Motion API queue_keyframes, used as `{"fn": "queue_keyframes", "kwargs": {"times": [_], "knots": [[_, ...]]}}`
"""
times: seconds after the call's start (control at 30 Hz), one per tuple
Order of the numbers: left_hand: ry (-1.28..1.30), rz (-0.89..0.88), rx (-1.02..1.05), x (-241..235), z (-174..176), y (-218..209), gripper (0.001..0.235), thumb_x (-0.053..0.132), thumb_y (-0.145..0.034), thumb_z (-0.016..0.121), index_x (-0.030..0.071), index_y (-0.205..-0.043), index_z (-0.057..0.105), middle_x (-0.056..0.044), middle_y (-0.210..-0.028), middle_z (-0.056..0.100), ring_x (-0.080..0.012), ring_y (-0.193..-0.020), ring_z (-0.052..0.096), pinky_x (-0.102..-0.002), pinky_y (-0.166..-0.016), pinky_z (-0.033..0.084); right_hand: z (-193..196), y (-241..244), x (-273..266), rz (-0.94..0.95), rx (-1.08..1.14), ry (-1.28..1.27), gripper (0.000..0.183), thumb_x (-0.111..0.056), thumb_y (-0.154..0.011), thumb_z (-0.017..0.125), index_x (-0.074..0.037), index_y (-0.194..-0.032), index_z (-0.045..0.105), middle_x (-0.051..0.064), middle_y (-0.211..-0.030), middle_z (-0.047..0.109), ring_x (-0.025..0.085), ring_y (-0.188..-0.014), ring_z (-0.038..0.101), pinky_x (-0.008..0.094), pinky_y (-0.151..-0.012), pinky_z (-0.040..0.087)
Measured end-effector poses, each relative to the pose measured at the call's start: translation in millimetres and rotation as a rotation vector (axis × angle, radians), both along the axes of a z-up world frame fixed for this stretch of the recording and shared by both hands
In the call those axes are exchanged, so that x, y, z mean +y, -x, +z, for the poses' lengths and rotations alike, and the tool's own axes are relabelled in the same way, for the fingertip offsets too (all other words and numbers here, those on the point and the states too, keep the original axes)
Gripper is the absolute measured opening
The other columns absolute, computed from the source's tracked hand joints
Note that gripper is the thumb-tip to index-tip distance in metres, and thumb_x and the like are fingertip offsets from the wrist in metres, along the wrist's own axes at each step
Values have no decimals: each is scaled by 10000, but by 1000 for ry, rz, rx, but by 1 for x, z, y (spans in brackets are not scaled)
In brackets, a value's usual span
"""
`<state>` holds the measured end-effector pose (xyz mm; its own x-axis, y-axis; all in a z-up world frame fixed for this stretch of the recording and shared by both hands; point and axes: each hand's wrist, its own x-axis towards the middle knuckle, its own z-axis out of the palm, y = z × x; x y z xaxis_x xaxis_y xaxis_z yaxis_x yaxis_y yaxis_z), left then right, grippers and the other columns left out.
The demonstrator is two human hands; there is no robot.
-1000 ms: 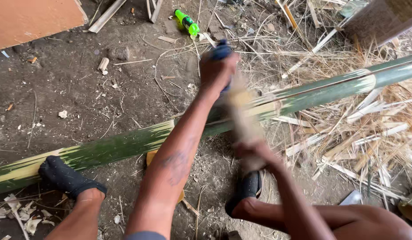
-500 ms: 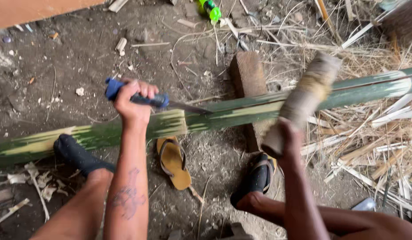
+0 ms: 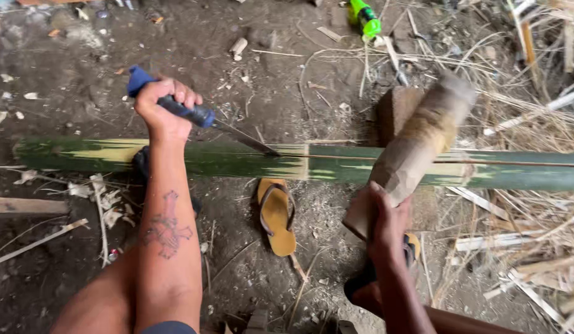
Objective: The person uses a machete and a wooden mallet to split a long green bamboo pole resting on a wooden block. They repeatedly strike the machete into the bamboo to create a longitudinal split, then use a pencil to mark a line on the bamboo surface before continuing to drive the machete deeper with the mallet.
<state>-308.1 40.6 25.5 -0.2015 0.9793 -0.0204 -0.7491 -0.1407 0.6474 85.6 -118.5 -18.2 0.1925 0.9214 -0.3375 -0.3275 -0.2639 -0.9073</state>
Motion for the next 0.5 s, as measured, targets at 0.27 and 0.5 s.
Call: {"fn": "queue_keyframes", "kwargs": {"times": [0.27, 0.5], "knots": [[-97, -219, 1038, 27, 23, -50, 161, 91, -748, 725, 21, -655, 614, -50, -608, 637, -138, -542, 612, -293, -559, 484, -38, 149, 19, 821, 228, 421, 1039, -436, -782, 746, -26, -1557, 189, 331, -1151, 555, 461, -883, 593, 640, -836, 480], [-133, 146, 1421, -11, 15, -135, 219, 249, -722, 829, 63, -684, 720, -121, -635, 687, -251, -566, 681, -372, -541, 516, -37, 30, -61, 524, -131, 274, 1014, -241, -648, 842, -47, -1512, 350, 223, -1263, 675, 292, -1091, 675, 431, -958, 561]]}}
